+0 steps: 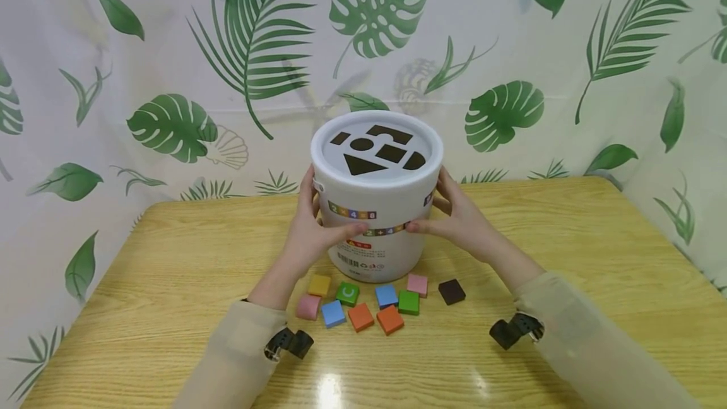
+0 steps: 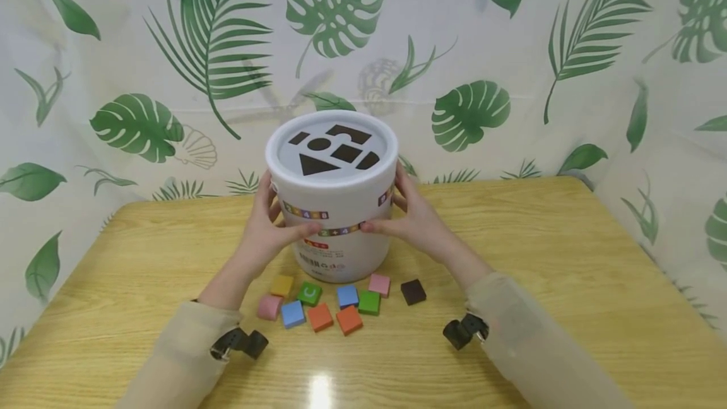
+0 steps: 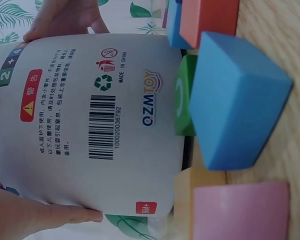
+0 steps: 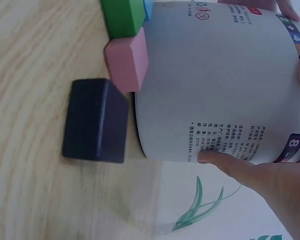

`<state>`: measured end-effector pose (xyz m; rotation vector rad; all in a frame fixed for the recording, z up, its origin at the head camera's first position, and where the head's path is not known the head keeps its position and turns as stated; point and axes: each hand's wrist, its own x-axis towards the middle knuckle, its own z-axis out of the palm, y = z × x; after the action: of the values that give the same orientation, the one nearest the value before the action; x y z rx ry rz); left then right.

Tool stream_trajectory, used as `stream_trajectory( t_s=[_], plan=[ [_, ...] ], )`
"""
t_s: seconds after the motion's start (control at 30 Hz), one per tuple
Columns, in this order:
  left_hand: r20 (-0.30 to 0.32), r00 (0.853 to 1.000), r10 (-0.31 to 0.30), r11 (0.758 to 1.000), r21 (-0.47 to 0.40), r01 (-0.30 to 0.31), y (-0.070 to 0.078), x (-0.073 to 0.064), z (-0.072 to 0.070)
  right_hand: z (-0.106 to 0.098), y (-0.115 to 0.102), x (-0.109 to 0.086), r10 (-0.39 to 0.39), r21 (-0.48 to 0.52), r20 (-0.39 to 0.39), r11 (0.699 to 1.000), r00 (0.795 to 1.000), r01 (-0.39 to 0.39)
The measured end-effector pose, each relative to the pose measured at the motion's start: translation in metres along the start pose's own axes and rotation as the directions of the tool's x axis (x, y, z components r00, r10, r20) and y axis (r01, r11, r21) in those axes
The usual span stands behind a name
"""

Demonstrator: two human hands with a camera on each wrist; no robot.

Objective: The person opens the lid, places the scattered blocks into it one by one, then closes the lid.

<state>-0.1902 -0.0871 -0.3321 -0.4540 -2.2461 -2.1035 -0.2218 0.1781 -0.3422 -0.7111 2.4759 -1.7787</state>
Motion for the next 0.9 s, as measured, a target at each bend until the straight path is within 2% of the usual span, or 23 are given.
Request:
stream_trajectory(
  t_s=[0.2, 0.37, 0.5, 0.67, 0.9],
  plan=[
    [-0.017, 0.999, 0.038, 0.999, -0.007, -0.038, -0.011, 0.007, -0.010, 0.003, -0.007, 0.006, -0.035, -0.002, -0.004, 0.999, 0.999, 0.035],
    [-0.022, 0.996, 0.086, 0.996, 0.004, -0.086, -0.008, 0.005, -0.022, 0.011, -0.018, 0.014, -0.057, -0.003, 0.003, 0.998, 0.998, 0.057],
    [-0.035, 0.994, 0.102, 0.994, 0.031, -0.101, -0.004, 0.003, -0.034, 0.021, -0.034, 0.020, -0.071, 0.010, 0.021, 0.997, 0.997, 0.071],
    [-0.066, 0.993, 0.099, 0.993, 0.065, -0.095, 0.002, -0.002, -0.054, 0.037, -0.056, 0.027, -0.069, 0.057, 0.064, 0.996, 0.996, 0.065],
    [-0.100, 0.989, 0.109, 0.993, 0.054, -0.104, 0.007, -0.015, -0.087, 0.066, -0.070, 0.045, -0.120, 0.094, 0.099, 0.989, 0.988, 0.111]
  ],
)
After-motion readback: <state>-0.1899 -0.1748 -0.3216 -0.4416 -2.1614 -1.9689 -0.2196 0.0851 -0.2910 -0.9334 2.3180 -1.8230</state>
